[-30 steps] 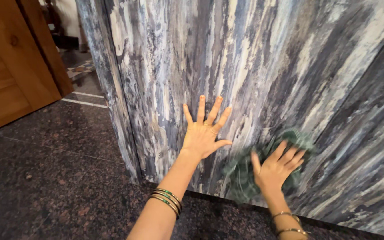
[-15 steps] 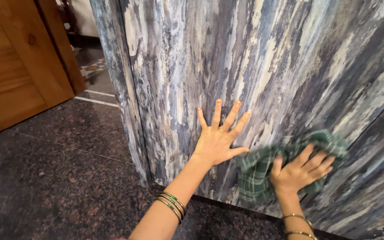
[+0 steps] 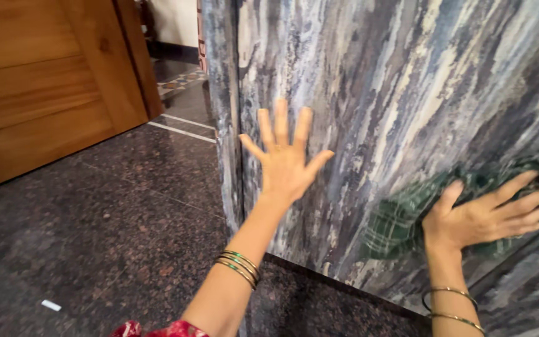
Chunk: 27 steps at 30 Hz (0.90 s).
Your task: The person wipes the surface of a marble-patterned wardrobe with a green checkered cloth. The person moves the cloth across the cabinet doors and side panels, wiping different sections in a repetitive manner.
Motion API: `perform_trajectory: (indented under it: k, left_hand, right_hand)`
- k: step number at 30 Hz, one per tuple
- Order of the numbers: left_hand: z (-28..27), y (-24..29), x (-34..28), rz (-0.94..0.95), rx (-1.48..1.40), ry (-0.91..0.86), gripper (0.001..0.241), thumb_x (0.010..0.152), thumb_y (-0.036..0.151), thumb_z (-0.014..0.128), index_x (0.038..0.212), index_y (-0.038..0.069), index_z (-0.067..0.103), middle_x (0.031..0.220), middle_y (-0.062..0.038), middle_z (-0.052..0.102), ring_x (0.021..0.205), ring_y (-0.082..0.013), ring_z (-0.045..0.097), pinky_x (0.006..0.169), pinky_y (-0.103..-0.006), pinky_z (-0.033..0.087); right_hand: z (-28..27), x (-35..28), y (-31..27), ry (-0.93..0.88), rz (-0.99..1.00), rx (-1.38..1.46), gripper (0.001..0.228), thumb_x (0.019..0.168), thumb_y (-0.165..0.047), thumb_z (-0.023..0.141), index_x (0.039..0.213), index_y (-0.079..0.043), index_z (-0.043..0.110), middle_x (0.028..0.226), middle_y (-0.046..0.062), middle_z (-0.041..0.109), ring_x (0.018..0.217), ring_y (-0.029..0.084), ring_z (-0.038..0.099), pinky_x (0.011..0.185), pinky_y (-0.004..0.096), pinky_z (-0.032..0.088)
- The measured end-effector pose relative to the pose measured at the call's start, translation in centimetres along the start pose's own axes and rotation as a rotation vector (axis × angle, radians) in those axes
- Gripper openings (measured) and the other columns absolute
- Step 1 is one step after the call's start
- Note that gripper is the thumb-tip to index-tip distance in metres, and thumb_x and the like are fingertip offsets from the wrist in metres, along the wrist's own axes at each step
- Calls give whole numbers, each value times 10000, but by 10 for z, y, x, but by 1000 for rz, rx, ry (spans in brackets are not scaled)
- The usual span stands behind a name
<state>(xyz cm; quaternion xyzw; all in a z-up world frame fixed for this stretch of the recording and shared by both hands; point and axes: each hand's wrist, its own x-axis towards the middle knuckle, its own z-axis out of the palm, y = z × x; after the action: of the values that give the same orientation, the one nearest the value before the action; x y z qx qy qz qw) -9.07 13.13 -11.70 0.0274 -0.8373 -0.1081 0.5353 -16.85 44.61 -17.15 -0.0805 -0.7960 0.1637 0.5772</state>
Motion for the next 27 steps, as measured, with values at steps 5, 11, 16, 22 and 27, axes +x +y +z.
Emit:
perform_trajectory:
  k: [5, 11, 16, 22, 27]
  left_hand:
    - [-24, -51, -7, -269, 31, 96, 1034, 928, 638, 646, 1643, 74, 157, 1708, -263, -5, 1567, -492, -55, 1118, -811, -54]
    - [-24, -81, -30, -363, 99, -2, 1103, 932, 665, 607, 1623, -13, 79, 1702, -235, -20, 1576, -481, 43, 1207, -715, 113]
    - [-5, -85, -33, -423, -36, -47, 1127, 955, 656, 578, 1630, -6, -35, 1706, -245, -64, 1553, -523, 54, 1184, -707, 171]
    - [7, -86, -25, -587, -164, -143, 1194, 905, 700, 588, 1613, 60, -129, 1701, -210, -131, 1506, -564, 46, 1153, -723, 134]
    - [15, -85, -28, -595, -190, -32, 1127, 926, 668, 584, 1625, 95, -89, 1702, -209, -46, 1499, -535, 94, 1150, -704, 123]
  right_hand:
    - [24, -32, -63, -51, -242, -13, 798, 1067, -578, 284, 1741, -157, 217, 1752, 205, 96, 1598, 502, 90, 1249, 708, 73]
    - [18, -130, -74, -185, -944, 139, 584, 960, -563, 605, 1494, -327, 608, 1453, 21, 566, 1433, 309, 414, 1172, 639, 270]
    - [7, -78, -76, -206, -690, 65, 594, 1011, -547, 559, 1533, -263, 558, 1603, 54, 489, 1577, 370, 298, 1274, 639, 169]
    - [6, -6, -84, -198, -140, -52, 781, 1136, -485, 371, 1745, -123, 42, 1762, 147, -89, 1595, 427, -63, 1288, 635, 11]
    - [31, -69, -142, -67, -578, -47, 747, 1094, -572, 400, 1689, -214, 125, 1760, 62, -55, 1629, 381, -53, 1271, 692, 31]
